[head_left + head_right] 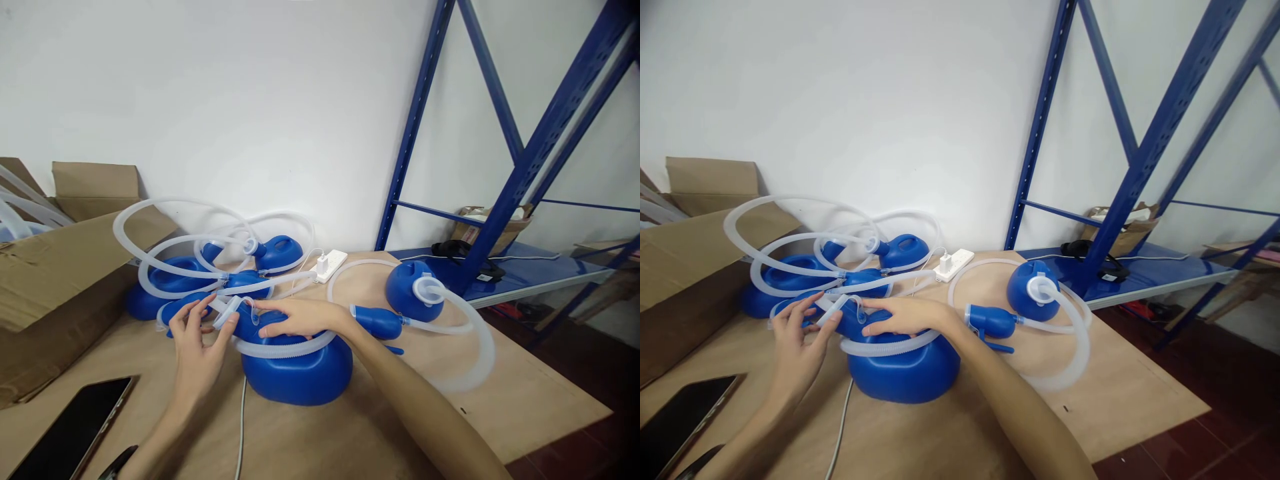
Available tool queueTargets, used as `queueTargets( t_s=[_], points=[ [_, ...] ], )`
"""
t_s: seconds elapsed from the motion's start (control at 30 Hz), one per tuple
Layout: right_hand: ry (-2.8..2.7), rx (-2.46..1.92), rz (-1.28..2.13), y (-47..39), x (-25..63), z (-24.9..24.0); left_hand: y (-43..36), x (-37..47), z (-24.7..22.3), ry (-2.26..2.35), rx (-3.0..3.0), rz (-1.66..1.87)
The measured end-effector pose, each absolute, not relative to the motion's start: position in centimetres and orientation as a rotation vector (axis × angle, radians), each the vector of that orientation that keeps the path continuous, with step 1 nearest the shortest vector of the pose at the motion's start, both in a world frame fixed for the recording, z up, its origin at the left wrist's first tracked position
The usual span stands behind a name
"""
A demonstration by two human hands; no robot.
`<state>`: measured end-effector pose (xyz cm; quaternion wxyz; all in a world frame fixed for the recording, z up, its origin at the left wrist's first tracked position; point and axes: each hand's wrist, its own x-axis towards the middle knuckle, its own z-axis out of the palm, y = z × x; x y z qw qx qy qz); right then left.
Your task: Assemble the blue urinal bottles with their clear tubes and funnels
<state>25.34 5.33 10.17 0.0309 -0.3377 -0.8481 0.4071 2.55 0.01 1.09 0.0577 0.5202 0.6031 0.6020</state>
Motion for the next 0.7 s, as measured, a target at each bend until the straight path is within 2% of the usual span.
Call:
queueTargets(
  t_s=[0.3, 0.7],
  points=[
    [-2.581, -1.059, 1.31, 5.2, 25.5, 10.2, -0.6, 2.8, 2.5, 1.432, 1.12, 1.675],
    [-2.62, -1.044, 1.273, 5.2, 25.4, 10.3, -0.2, 2.1, 2.3, 1.157, 1.063, 1.666]
  ],
)
